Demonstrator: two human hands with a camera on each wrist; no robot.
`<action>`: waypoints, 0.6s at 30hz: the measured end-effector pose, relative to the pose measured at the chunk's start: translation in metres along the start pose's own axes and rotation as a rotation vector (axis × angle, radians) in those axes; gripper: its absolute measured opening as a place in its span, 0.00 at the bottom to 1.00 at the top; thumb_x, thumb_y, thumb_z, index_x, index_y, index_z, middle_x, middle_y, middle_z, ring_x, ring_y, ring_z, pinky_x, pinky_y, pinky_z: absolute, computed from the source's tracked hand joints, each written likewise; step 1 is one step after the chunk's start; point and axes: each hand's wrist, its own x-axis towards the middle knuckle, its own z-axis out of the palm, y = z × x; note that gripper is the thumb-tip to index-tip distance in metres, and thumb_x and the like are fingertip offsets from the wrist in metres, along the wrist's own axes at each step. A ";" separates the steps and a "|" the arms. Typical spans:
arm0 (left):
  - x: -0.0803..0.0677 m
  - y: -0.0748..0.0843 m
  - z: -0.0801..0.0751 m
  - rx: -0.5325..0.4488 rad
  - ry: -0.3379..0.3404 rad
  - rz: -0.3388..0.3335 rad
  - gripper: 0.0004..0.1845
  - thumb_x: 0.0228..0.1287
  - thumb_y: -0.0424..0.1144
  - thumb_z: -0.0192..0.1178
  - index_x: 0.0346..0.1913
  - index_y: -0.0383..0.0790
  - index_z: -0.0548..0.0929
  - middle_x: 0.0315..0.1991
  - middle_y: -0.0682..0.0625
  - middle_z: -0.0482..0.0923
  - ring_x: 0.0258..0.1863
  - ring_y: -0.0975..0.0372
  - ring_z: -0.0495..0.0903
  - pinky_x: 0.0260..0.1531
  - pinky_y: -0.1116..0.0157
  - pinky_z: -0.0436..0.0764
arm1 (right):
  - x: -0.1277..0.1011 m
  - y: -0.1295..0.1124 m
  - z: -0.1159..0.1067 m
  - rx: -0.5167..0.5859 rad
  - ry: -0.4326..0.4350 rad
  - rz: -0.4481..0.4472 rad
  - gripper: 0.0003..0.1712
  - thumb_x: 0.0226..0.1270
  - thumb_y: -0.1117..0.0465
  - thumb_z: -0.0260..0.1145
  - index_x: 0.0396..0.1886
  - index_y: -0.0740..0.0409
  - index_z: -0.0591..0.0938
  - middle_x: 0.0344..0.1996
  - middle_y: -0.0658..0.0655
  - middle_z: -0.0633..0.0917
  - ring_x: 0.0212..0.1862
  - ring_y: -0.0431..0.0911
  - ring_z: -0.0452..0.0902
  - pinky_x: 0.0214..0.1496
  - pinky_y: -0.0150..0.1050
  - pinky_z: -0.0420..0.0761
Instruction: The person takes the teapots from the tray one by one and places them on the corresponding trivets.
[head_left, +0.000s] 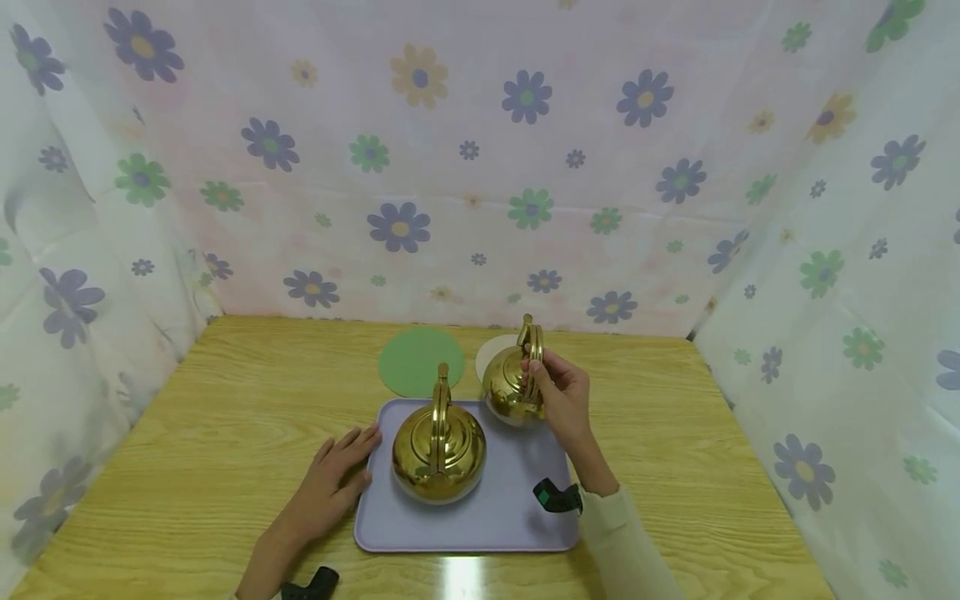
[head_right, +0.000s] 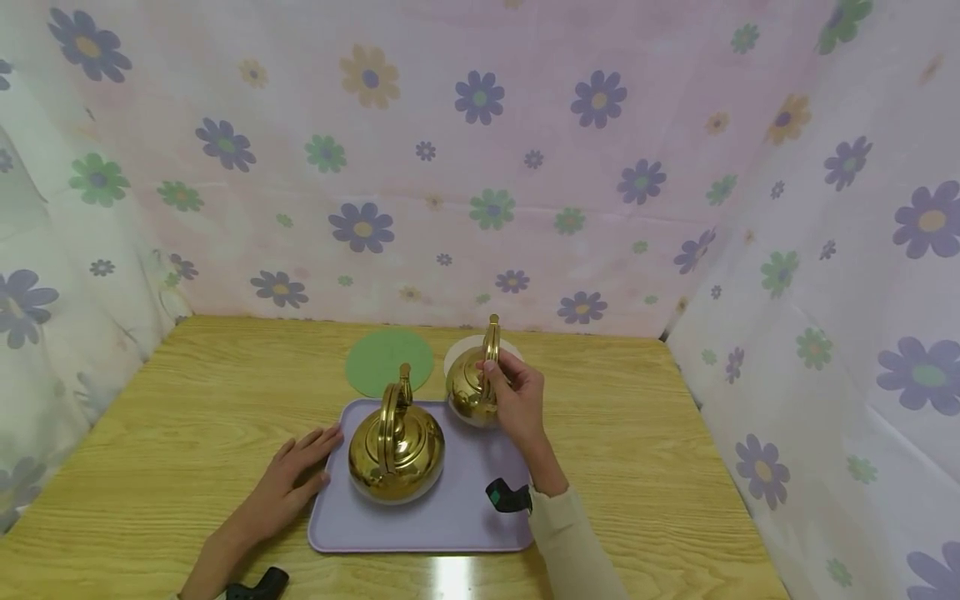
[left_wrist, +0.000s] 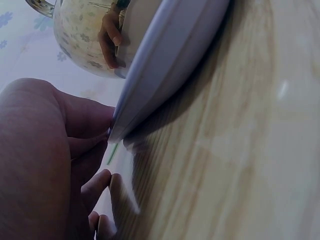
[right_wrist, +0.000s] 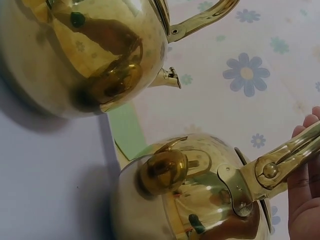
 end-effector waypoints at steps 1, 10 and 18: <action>0.000 0.000 0.000 0.002 0.000 0.000 0.27 0.69 0.33 0.61 0.70 0.32 0.75 0.72 0.39 0.71 0.71 0.34 0.64 0.65 0.28 0.51 | 0.001 0.000 0.000 0.001 -0.002 0.001 0.17 0.74 0.70 0.62 0.56 0.81 0.80 0.37 0.72 0.86 0.35 0.40 0.84 0.41 0.31 0.85; -0.002 -0.001 0.002 0.022 0.019 0.012 0.27 0.68 0.33 0.62 0.69 0.32 0.75 0.71 0.39 0.72 0.70 0.35 0.66 0.65 0.29 0.52 | 0.005 0.004 0.001 0.009 -0.021 -0.013 0.18 0.75 0.69 0.61 0.56 0.82 0.79 0.36 0.64 0.87 0.34 0.40 0.83 0.41 0.31 0.85; 0.000 0.000 0.001 0.016 0.027 0.016 0.27 0.69 0.34 0.61 0.70 0.33 0.75 0.71 0.40 0.72 0.70 0.34 0.66 0.65 0.29 0.52 | 0.010 0.006 0.002 0.030 -0.010 -0.010 0.18 0.75 0.70 0.61 0.56 0.82 0.78 0.36 0.62 0.88 0.34 0.41 0.83 0.40 0.31 0.85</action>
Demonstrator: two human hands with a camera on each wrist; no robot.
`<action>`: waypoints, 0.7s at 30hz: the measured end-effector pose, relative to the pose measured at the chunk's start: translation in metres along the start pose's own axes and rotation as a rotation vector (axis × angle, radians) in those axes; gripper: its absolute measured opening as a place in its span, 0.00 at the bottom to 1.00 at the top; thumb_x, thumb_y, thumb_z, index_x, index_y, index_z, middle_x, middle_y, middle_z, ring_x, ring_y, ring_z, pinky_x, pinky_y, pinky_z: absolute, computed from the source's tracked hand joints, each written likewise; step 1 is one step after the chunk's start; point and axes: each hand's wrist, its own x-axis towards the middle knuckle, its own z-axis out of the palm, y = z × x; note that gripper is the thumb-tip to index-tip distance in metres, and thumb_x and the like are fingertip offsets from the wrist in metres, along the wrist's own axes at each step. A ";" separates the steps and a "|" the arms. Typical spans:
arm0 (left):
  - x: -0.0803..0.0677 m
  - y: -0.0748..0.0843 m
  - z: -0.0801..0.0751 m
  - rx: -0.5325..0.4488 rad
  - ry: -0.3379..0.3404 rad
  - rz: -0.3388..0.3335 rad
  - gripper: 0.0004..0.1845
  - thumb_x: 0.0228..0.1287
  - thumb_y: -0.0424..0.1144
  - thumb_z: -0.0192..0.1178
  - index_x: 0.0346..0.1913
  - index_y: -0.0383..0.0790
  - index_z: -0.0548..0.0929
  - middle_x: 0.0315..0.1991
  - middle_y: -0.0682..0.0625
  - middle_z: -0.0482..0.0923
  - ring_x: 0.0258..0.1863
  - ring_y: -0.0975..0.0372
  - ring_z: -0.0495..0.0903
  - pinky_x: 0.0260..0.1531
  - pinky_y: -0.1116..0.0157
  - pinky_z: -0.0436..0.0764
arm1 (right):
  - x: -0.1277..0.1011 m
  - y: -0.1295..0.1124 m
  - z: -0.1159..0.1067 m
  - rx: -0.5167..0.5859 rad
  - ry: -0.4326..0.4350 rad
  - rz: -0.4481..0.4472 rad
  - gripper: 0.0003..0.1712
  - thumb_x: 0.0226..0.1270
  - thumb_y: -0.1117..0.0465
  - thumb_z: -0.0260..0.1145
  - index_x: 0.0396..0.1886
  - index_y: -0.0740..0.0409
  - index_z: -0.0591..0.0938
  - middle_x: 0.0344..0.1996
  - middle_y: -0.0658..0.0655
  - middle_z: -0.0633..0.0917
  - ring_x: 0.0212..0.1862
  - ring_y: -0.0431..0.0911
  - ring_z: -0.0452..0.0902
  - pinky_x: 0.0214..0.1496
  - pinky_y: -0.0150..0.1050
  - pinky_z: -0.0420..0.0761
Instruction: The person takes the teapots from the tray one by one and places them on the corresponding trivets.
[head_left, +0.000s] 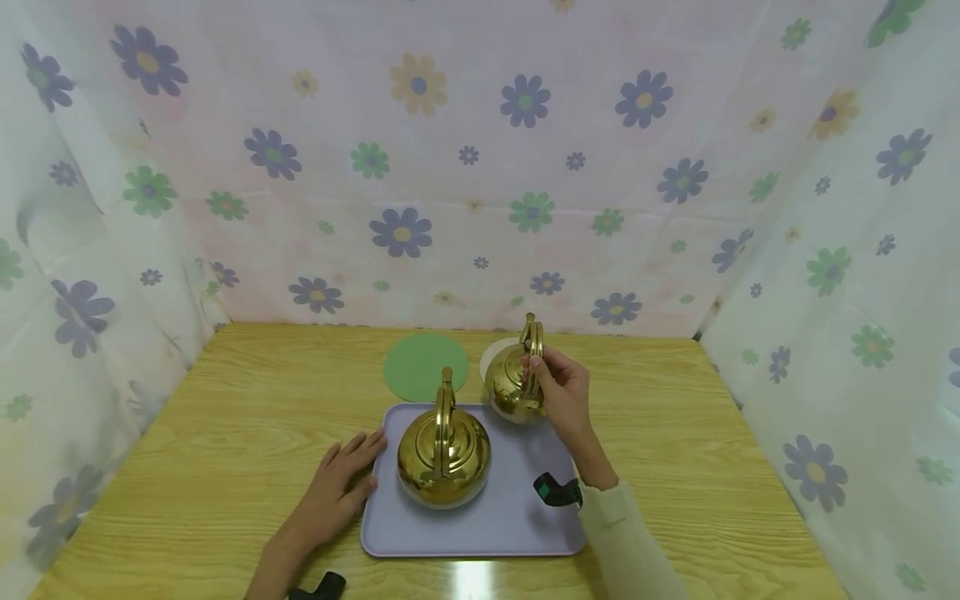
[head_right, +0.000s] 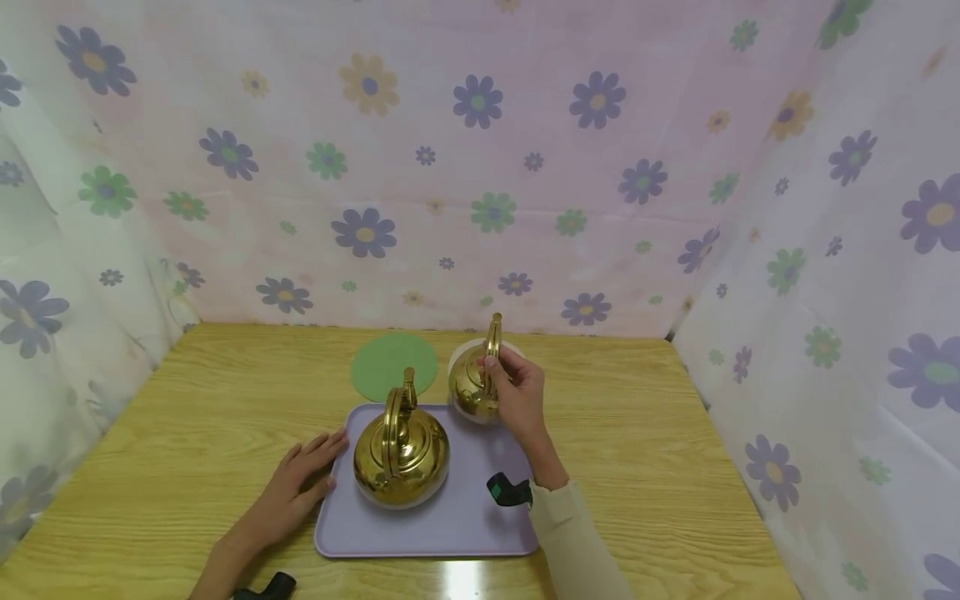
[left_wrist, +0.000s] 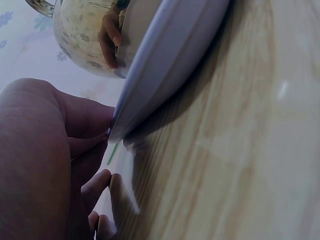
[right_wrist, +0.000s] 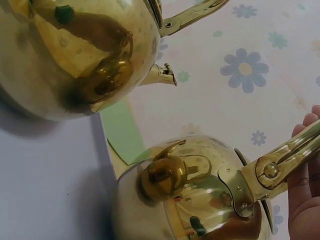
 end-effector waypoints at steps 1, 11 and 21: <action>0.000 0.000 0.000 0.000 0.000 -0.001 0.27 0.69 0.34 0.61 0.70 0.33 0.75 0.71 0.40 0.72 0.70 0.34 0.66 0.65 0.28 0.52 | 0.001 0.000 0.000 0.002 0.002 0.000 0.18 0.75 0.70 0.61 0.56 0.82 0.79 0.36 0.64 0.87 0.34 0.41 0.83 0.40 0.31 0.85; -0.002 -0.002 0.002 -0.003 0.001 -0.004 0.27 0.70 0.35 0.60 0.71 0.33 0.74 0.72 0.40 0.71 0.71 0.34 0.65 0.65 0.29 0.52 | 0.008 0.001 0.003 -0.009 0.003 -0.007 0.18 0.75 0.69 0.61 0.56 0.80 0.80 0.39 0.72 0.86 0.36 0.41 0.84 0.42 0.31 0.85; -0.001 -0.002 0.001 -0.008 -0.007 -0.003 0.27 0.70 0.33 0.61 0.71 0.33 0.74 0.71 0.40 0.72 0.71 0.35 0.66 0.65 0.28 0.52 | 0.013 0.003 0.003 -0.009 -0.002 0.011 0.17 0.76 0.69 0.60 0.55 0.80 0.80 0.36 0.60 0.88 0.35 0.41 0.83 0.40 0.31 0.85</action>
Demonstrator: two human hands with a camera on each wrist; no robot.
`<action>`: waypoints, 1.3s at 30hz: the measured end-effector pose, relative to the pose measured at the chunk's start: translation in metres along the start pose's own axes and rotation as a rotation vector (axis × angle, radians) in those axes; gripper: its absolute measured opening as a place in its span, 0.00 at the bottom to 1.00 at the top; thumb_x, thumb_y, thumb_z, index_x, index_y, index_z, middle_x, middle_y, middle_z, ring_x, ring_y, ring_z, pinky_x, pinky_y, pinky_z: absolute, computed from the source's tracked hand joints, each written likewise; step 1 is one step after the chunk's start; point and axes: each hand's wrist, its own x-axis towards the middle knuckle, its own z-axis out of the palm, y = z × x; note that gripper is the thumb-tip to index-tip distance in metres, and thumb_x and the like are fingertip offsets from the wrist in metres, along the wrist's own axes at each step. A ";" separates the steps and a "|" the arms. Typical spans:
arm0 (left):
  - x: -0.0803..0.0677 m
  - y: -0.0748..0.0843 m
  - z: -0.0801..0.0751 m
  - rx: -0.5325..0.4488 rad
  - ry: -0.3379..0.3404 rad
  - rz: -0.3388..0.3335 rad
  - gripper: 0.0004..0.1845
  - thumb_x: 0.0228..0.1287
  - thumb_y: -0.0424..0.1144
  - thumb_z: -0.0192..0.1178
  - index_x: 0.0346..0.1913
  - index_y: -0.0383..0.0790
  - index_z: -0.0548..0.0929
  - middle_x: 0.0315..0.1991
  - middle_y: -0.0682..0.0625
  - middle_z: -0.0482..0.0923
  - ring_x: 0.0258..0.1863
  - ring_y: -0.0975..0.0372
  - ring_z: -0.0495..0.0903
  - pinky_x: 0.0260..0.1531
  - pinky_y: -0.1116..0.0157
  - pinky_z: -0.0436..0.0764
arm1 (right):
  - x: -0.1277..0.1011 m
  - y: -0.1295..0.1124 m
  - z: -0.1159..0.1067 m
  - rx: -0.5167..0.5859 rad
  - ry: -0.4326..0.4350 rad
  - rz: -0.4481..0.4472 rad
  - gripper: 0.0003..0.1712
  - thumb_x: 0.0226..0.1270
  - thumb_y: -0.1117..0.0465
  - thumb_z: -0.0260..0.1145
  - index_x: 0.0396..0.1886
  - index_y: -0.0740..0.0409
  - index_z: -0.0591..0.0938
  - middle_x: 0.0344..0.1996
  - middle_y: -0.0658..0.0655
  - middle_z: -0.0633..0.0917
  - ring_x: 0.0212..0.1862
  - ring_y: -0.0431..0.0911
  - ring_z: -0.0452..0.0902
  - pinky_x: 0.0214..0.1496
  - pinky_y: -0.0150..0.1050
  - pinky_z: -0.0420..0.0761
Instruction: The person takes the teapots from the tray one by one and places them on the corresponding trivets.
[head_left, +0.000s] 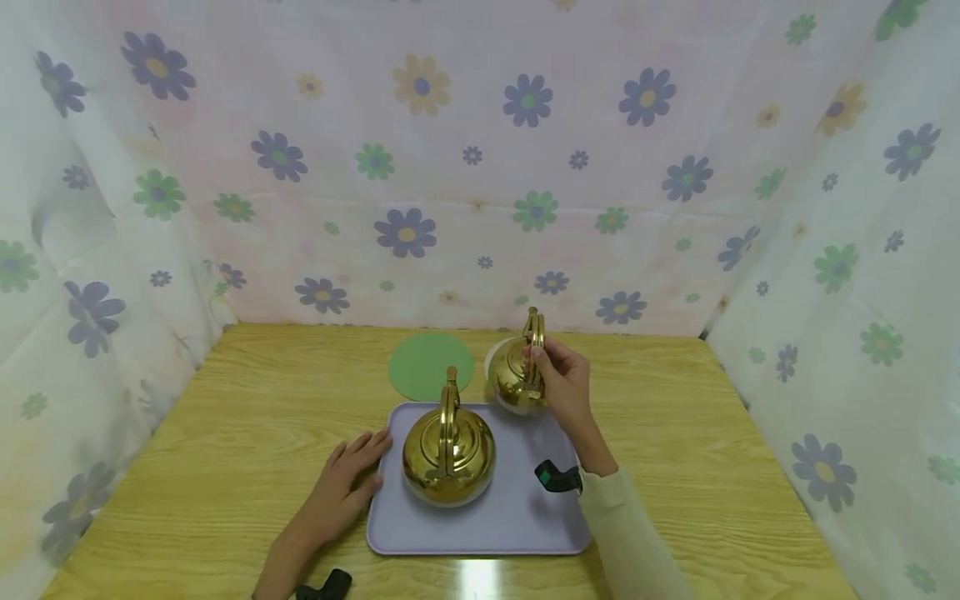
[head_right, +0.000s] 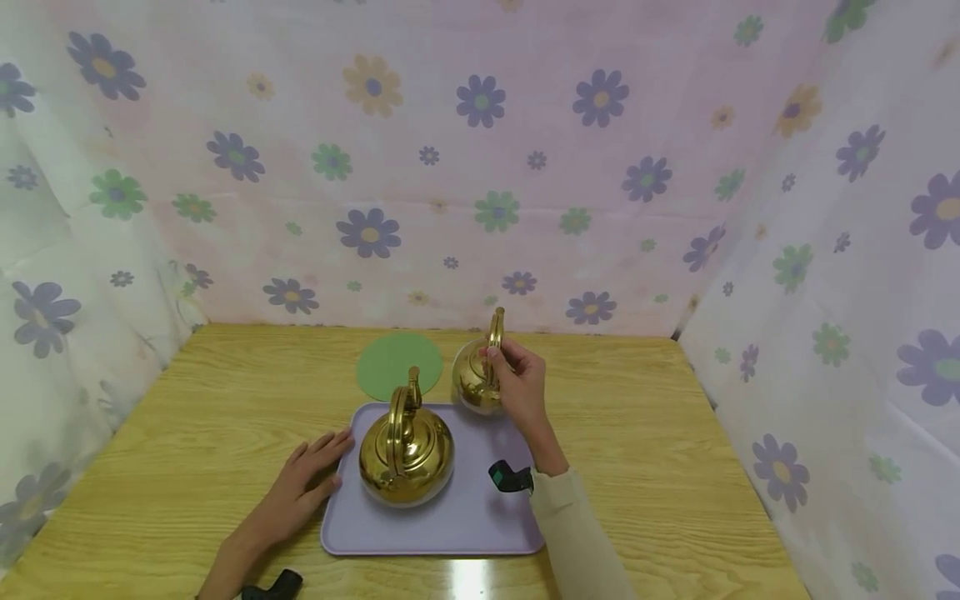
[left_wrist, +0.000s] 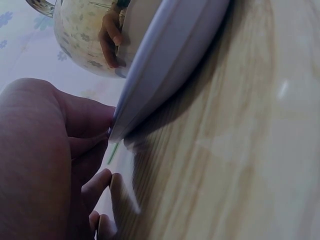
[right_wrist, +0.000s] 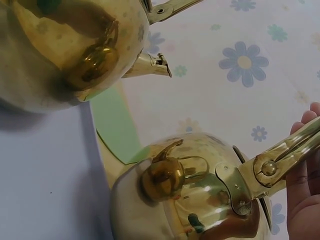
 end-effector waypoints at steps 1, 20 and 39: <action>0.000 0.000 0.000 0.000 -0.002 -0.001 0.27 0.70 0.33 0.61 0.71 0.33 0.74 0.71 0.40 0.71 0.71 0.35 0.66 0.65 0.28 0.51 | 0.000 0.000 0.000 0.002 -0.002 0.001 0.17 0.76 0.69 0.60 0.56 0.80 0.80 0.36 0.60 0.88 0.35 0.41 0.83 0.40 0.31 0.85; -0.001 -0.001 0.000 0.004 -0.013 -0.019 0.27 0.70 0.34 0.60 0.71 0.34 0.74 0.72 0.41 0.71 0.72 0.35 0.65 0.65 0.28 0.51 | 0.018 0.009 -0.001 -0.040 -0.044 -0.003 0.18 0.77 0.67 0.60 0.57 0.78 0.80 0.43 0.79 0.84 0.38 0.41 0.84 0.40 0.28 0.84; 0.000 -0.001 -0.001 0.029 -0.024 -0.024 0.27 0.71 0.35 0.60 0.71 0.34 0.74 0.73 0.42 0.70 0.72 0.36 0.65 0.67 0.29 0.51 | 0.031 0.018 -0.003 -0.015 -0.032 0.033 0.19 0.77 0.67 0.59 0.56 0.81 0.79 0.43 0.74 0.85 0.38 0.42 0.84 0.42 0.30 0.85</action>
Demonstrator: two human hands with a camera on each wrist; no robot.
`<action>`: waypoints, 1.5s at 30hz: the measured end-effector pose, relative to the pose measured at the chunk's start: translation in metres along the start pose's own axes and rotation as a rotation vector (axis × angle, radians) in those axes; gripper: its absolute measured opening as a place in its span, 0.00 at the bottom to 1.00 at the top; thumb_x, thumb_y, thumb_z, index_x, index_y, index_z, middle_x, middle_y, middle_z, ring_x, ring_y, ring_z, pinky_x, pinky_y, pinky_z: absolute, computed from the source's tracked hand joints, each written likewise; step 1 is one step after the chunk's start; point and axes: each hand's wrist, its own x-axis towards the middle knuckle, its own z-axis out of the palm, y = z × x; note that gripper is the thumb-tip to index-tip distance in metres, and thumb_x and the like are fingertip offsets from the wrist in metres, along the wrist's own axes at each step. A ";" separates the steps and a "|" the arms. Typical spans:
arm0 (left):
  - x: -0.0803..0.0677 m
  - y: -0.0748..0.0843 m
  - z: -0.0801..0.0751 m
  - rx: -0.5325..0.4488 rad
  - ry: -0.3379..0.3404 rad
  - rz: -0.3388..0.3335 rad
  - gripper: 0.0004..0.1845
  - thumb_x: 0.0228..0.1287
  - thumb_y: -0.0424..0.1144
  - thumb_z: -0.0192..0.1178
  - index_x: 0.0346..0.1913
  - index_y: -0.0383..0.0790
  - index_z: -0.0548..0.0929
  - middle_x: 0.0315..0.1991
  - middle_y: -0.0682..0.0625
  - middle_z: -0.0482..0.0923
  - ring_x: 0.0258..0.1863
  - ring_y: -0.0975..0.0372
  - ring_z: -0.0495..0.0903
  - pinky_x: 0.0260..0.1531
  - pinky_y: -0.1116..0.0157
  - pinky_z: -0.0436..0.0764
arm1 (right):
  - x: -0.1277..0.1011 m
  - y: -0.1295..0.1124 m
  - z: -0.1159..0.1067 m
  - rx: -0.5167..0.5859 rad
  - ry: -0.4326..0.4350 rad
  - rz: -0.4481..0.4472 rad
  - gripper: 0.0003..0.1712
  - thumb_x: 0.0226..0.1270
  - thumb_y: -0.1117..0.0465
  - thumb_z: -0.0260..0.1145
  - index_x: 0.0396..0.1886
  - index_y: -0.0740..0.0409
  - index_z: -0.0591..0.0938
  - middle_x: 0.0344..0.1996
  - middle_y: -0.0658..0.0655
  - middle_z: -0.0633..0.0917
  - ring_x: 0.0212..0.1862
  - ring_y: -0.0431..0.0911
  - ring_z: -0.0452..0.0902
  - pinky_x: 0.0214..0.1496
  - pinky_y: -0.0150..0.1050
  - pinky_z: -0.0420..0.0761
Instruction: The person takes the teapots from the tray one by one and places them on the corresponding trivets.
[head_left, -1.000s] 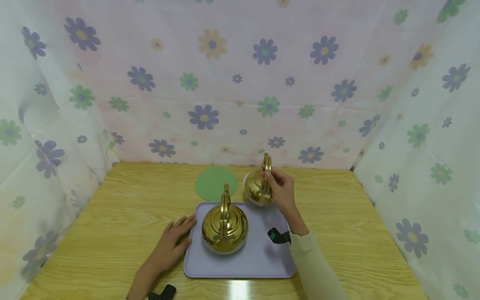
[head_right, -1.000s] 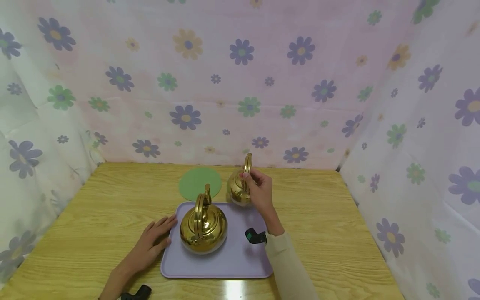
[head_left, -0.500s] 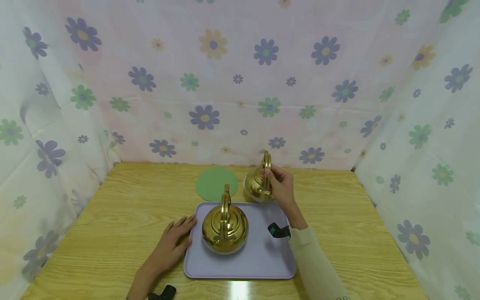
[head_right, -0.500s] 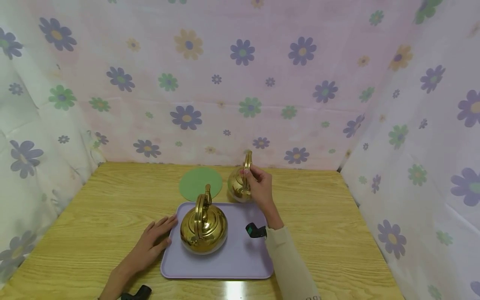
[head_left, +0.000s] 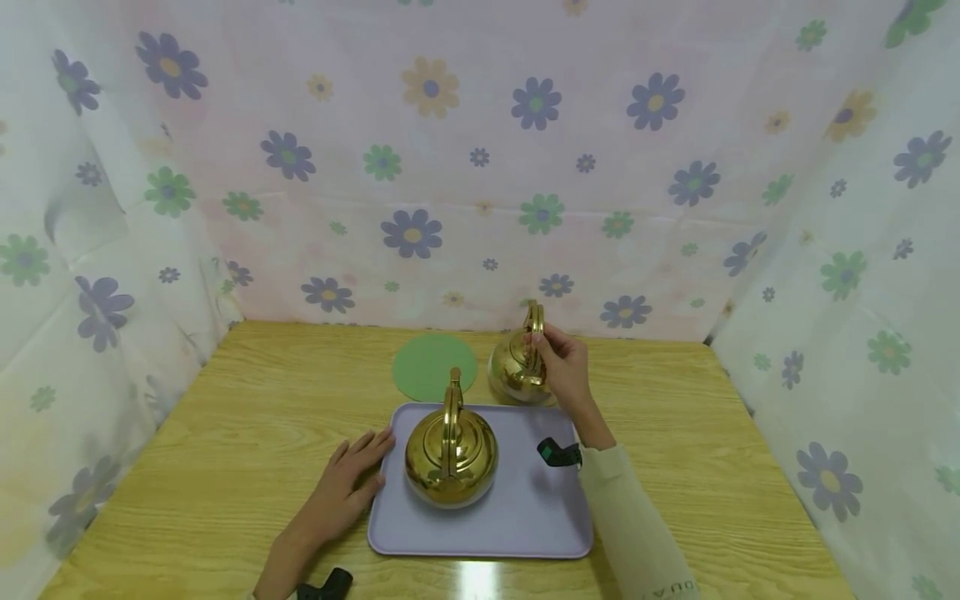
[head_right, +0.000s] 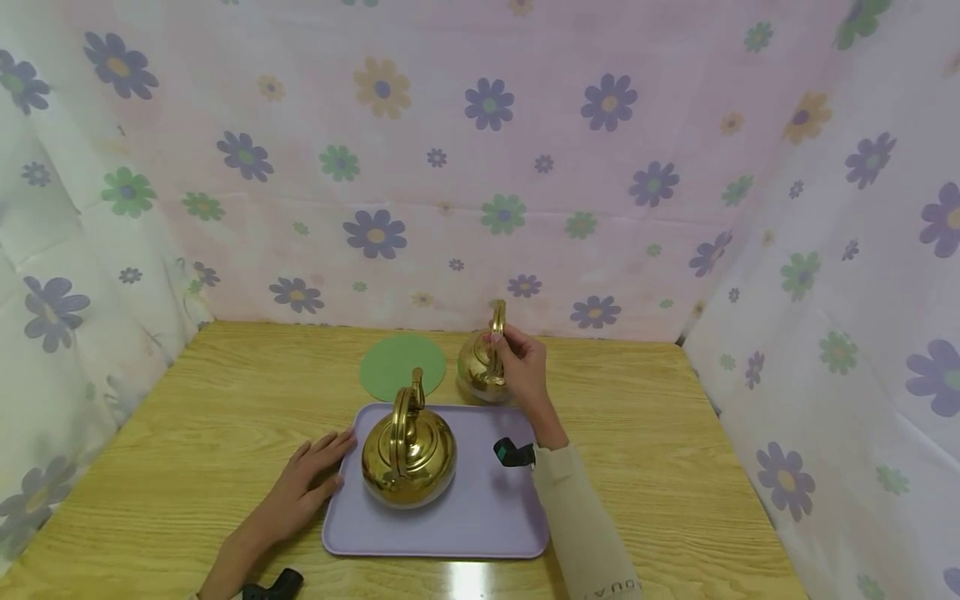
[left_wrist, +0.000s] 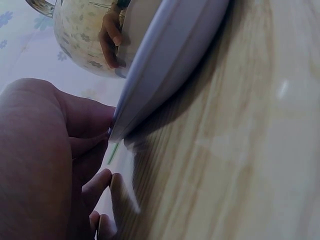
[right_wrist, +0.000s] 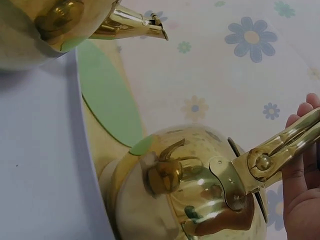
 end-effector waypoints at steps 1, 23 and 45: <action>0.000 0.000 0.000 -0.001 0.000 0.000 0.27 0.71 0.34 0.60 0.71 0.34 0.74 0.73 0.42 0.70 0.72 0.36 0.65 0.67 0.29 0.51 | 0.000 0.001 -0.001 0.002 -0.001 0.005 0.19 0.77 0.66 0.59 0.56 0.81 0.79 0.42 0.73 0.85 0.38 0.43 0.84 0.42 0.30 0.85; -0.001 0.001 -0.001 -0.015 0.007 -0.006 0.27 0.70 0.34 0.60 0.71 0.33 0.74 0.72 0.40 0.71 0.72 0.35 0.65 0.67 0.29 0.51 | 0.002 0.001 -0.001 0.144 -0.001 0.202 0.21 0.77 0.68 0.59 0.62 0.78 0.76 0.40 0.51 0.89 0.39 0.40 0.85 0.44 0.32 0.86; 0.001 0.003 -0.002 -0.001 -0.002 -0.003 0.27 0.71 0.35 0.60 0.71 0.33 0.73 0.73 0.40 0.70 0.72 0.36 0.64 0.67 0.30 0.51 | -0.037 -0.008 -0.008 0.144 0.154 0.109 0.25 0.75 0.70 0.60 0.69 0.69 0.74 0.66 0.66 0.77 0.61 0.42 0.78 0.61 0.29 0.79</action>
